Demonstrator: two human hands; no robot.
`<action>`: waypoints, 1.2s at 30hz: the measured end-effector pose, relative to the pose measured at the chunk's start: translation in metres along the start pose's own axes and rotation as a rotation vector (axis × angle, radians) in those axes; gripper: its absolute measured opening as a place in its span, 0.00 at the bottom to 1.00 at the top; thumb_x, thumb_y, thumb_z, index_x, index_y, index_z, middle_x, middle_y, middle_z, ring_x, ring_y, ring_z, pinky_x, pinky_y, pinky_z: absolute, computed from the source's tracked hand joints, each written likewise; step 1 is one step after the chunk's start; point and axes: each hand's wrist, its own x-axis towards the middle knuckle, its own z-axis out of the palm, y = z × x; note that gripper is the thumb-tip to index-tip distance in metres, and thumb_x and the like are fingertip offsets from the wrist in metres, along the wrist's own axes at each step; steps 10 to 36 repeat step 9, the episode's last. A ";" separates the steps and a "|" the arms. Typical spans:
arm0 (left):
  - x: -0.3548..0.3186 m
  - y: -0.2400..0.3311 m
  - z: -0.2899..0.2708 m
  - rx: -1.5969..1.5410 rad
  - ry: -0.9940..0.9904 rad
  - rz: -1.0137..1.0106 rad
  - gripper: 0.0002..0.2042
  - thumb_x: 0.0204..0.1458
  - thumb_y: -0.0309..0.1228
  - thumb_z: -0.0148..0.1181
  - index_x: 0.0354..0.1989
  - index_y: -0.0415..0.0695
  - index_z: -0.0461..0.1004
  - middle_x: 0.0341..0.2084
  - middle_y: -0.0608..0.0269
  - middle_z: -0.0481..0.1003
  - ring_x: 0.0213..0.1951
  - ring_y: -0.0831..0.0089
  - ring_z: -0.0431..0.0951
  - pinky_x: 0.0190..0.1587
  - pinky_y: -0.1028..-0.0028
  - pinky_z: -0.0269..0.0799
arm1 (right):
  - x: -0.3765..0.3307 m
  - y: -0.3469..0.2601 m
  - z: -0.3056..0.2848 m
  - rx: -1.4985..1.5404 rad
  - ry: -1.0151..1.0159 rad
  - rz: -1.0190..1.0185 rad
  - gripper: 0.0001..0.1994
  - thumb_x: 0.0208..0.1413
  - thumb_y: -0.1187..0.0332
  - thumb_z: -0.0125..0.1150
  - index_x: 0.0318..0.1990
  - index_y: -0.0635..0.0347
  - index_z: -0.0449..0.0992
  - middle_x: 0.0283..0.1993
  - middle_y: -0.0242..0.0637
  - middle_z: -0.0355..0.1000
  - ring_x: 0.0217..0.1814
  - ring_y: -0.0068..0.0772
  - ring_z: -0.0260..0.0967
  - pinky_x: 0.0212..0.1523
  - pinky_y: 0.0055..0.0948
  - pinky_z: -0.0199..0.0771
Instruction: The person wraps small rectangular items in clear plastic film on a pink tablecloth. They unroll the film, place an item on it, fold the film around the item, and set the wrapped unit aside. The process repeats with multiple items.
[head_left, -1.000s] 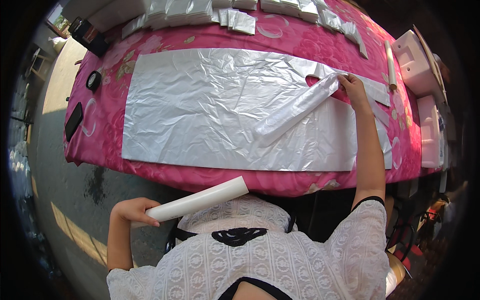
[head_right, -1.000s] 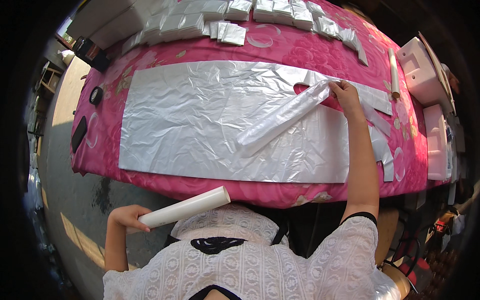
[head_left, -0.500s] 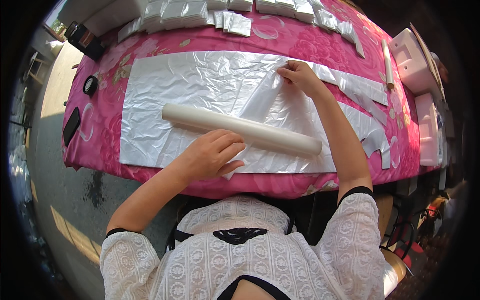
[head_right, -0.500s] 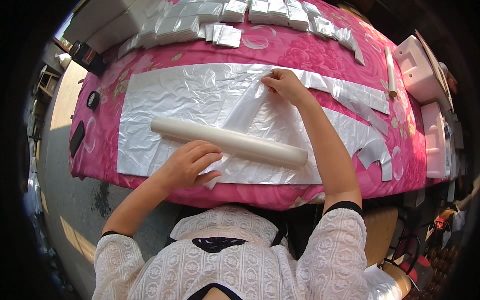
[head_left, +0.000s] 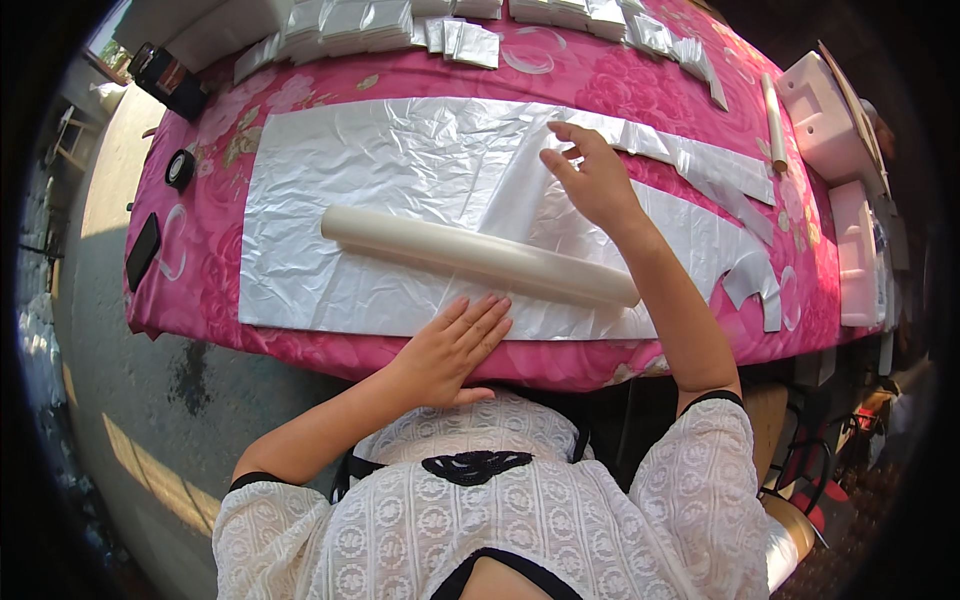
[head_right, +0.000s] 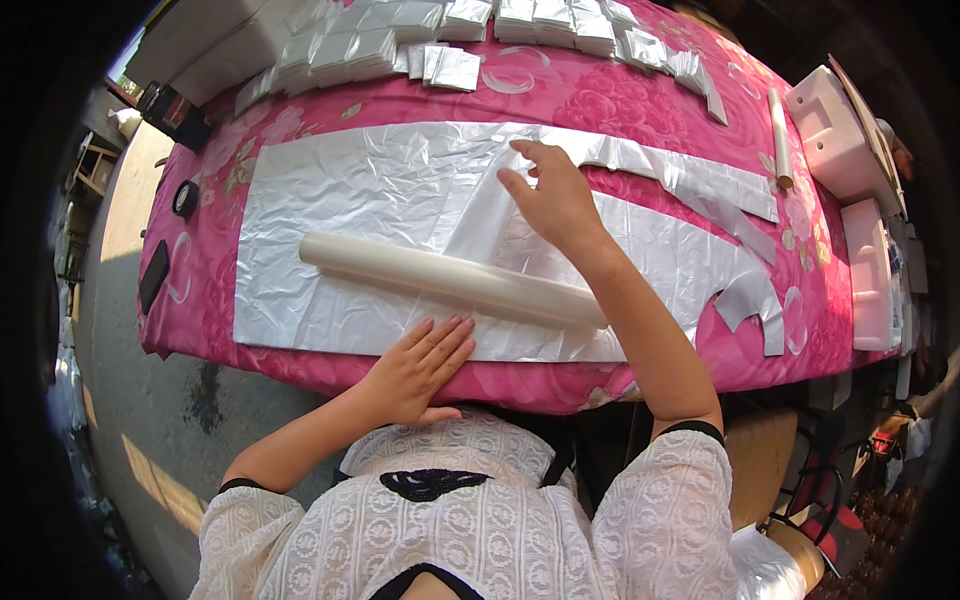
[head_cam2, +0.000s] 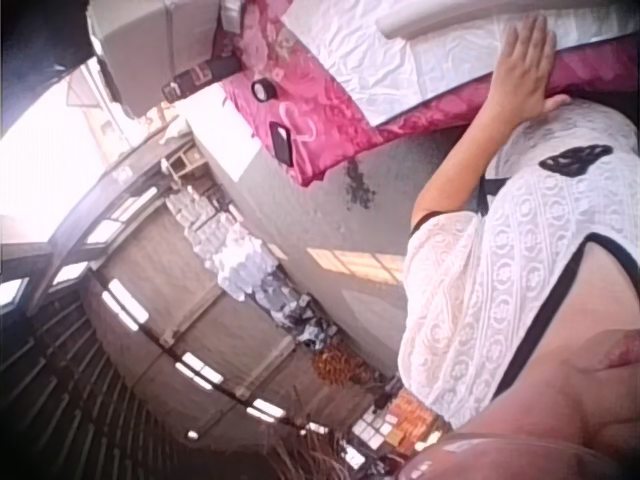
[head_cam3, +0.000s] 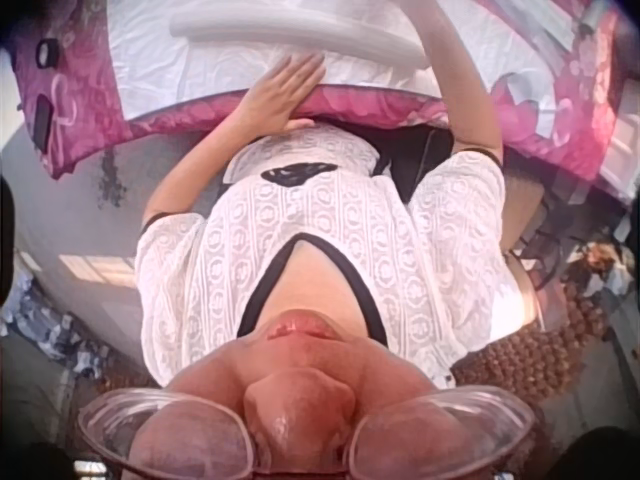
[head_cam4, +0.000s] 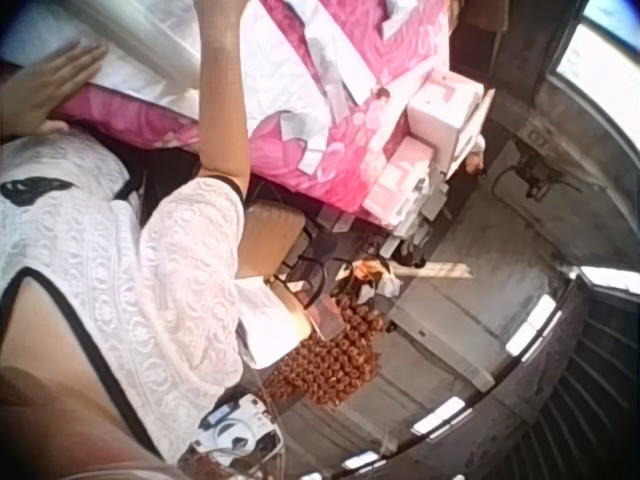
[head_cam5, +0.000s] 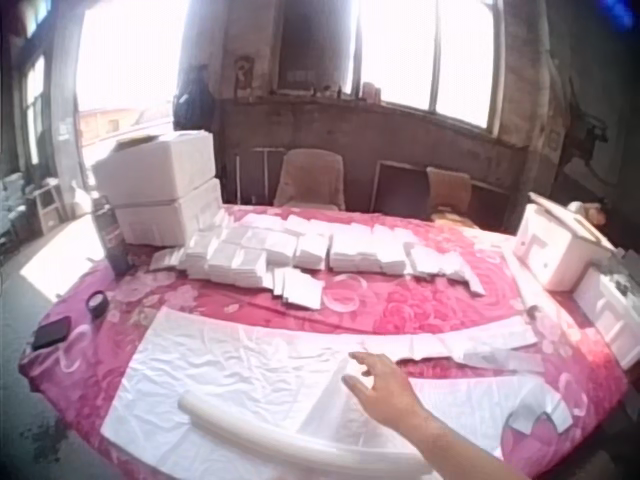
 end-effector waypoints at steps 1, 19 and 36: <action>-0.001 0.002 0.001 0.002 0.003 -0.016 0.41 0.48 0.59 0.41 0.59 0.33 0.53 0.62 0.45 0.51 0.64 0.56 0.49 0.64 0.59 0.41 | -0.028 -0.027 0.000 0.001 -0.175 -0.015 0.22 0.51 0.61 0.57 0.52 0.62 0.67 0.50 0.47 0.65 0.50 0.41 0.65 0.47 0.33 0.67; 0.001 0.010 0.001 0.029 0.006 -0.034 0.41 0.47 0.60 0.41 0.61 0.36 0.53 0.63 0.48 0.49 0.65 0.58 0.45 0.65 0.60 0.37 | -0.108 -0.008 0.008 -0.439 -0.003 -0.323 0.26 0.40 0.73 0.62 0.52 0.55 0.69 0.43 0.40 0.68 0.44 0.40 0.65 0.46 0.36 0.67; 0.001 0.010 0.001 0.029 0.006 -0.034 0.41 0.47 0.60 0.41 0.61 0.36 0.53 0.63 0.48 0.49 0.65 0.58 0.45 0.65 0.60 0.37 | -0.108 -0.008 0.008 -0.439 -0.003 -0.323 0.26 0.40 0.73 0.62 0.52 0.55 0.69 0.43 0.40 0.68 0.44 0.40 0.65 0.46 0.36 0.67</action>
